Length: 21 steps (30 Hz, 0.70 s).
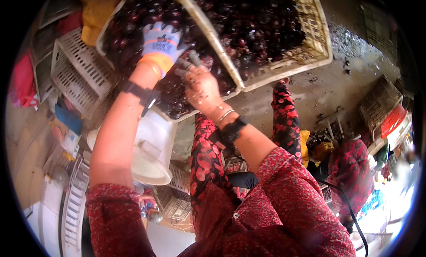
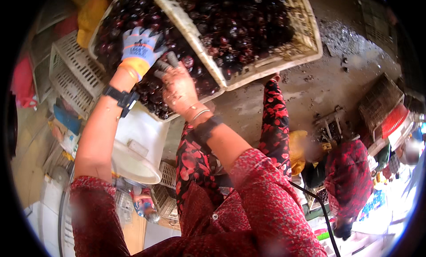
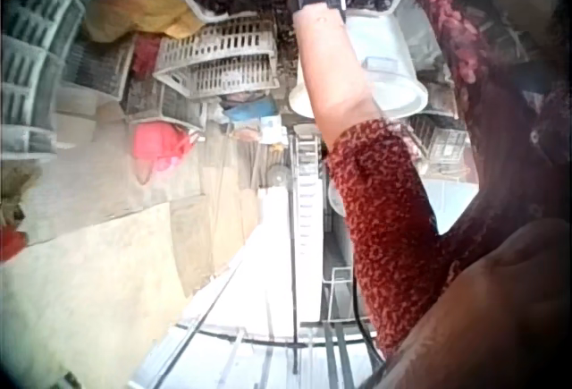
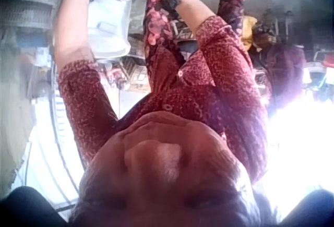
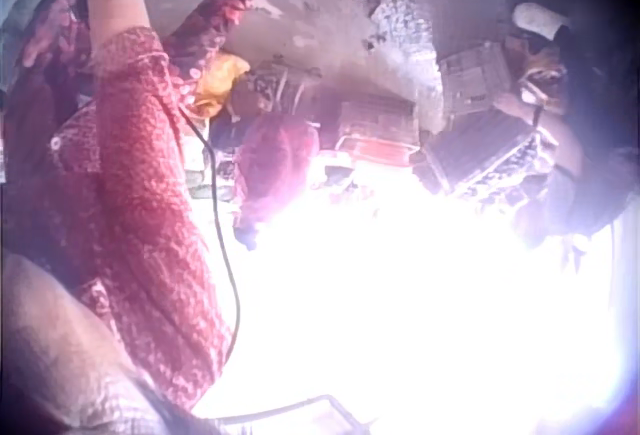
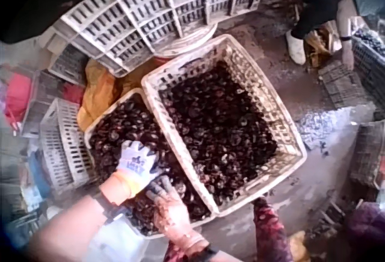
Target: The person sorts water chestnuts by hand, transferring them between plastic crates and a bucket of water. They repeatedly pick up the chestnuts, clean them, and place them into the water bucket.
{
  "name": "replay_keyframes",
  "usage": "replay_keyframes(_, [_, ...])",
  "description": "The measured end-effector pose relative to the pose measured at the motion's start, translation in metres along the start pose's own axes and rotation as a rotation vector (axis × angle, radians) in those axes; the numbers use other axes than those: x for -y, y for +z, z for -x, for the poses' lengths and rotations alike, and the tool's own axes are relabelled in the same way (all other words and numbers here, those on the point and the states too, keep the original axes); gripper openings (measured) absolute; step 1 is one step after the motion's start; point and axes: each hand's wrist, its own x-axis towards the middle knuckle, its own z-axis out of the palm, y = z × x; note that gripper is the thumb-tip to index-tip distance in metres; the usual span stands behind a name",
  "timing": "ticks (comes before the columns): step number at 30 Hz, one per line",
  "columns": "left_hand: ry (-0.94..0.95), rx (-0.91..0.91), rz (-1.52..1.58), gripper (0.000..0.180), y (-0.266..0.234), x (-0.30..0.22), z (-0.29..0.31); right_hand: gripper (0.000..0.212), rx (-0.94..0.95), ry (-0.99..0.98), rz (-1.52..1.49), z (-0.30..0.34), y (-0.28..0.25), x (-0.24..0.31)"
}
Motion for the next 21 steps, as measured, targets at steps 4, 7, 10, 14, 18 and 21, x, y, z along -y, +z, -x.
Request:
replay_keyframes(4, [0.079,0.227,-0.212,0.038,-0.022,-0.014,-0.014,0.039,0.261,0.044,0.186,0.0,0.003,0.001])
replay_keyframes(7, [0.138,0.316,-0.317,0.032,-0.035,-0.032,-0.03,0.034,0.239,0.12,0.038,-0.002,0.014,-0.023])
replay_keyframes(10, [0.116,0.289,-0.285,0.03,-0.027,-0.024,-0.022,0.024,0.594,0.131,0.189,-0.025,-0.014,-0.009])
replay_keyframes(14, [0.077,-0.147,0.303,0.028,-0.037,-0.011,-0.002,0.006,0.003,0.094,-0.158,-0.003,-0.025,-0.024])
replay_keyframes(18, [-0.037,-0.135,0.424,0.035,-0.06,0.004,0.035,0.022,0.074,0.032,-0.549,0.032,-0.051,-0.046])
replay_keyframes(21, [-0.131,-0.149,0.152,0.041,-0.046,0.058,0.075,0.024,0.057,0.157,-0.691,0.067,-0.079,-0.047])
